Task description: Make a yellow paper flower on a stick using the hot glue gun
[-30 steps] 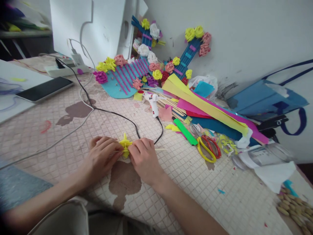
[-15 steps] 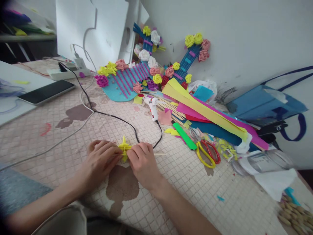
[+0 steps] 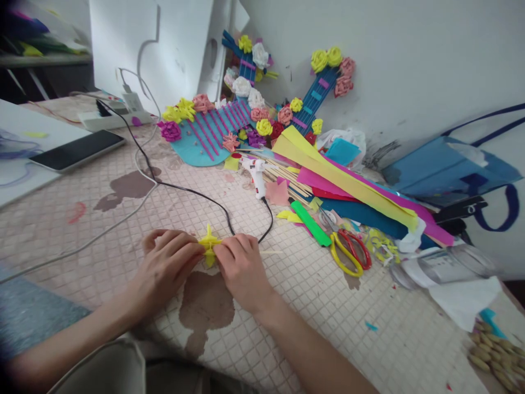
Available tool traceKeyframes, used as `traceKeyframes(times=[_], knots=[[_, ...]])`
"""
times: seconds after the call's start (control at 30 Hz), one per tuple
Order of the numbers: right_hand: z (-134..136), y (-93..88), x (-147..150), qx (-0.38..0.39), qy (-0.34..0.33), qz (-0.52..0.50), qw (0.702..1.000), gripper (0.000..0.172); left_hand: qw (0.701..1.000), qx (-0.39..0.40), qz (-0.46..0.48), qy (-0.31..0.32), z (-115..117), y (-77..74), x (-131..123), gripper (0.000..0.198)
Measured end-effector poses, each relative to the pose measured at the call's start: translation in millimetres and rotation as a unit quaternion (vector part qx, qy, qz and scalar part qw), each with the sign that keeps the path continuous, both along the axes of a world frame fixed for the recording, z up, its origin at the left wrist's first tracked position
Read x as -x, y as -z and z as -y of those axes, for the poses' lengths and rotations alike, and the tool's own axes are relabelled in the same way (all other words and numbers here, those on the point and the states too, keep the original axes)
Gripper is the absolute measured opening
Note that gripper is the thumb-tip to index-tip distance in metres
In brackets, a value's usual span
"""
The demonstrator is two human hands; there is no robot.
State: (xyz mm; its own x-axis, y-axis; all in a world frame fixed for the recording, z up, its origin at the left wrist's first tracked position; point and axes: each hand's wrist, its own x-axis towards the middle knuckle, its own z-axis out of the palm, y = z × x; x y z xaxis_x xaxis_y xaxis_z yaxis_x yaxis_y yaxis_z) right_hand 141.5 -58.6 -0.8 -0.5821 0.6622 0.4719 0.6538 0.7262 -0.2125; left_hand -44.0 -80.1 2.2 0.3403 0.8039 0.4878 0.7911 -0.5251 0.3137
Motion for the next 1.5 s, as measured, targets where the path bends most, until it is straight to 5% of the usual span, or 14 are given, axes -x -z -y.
traceKeyframes(times=[1.5], knots=[[11.6,-0.4,10.2,-0.006,0.04,0.026,0.999,0.019,1.0,0.003,-0.006,-0.021,-0.8,-1.6,-3.1,0.018]])
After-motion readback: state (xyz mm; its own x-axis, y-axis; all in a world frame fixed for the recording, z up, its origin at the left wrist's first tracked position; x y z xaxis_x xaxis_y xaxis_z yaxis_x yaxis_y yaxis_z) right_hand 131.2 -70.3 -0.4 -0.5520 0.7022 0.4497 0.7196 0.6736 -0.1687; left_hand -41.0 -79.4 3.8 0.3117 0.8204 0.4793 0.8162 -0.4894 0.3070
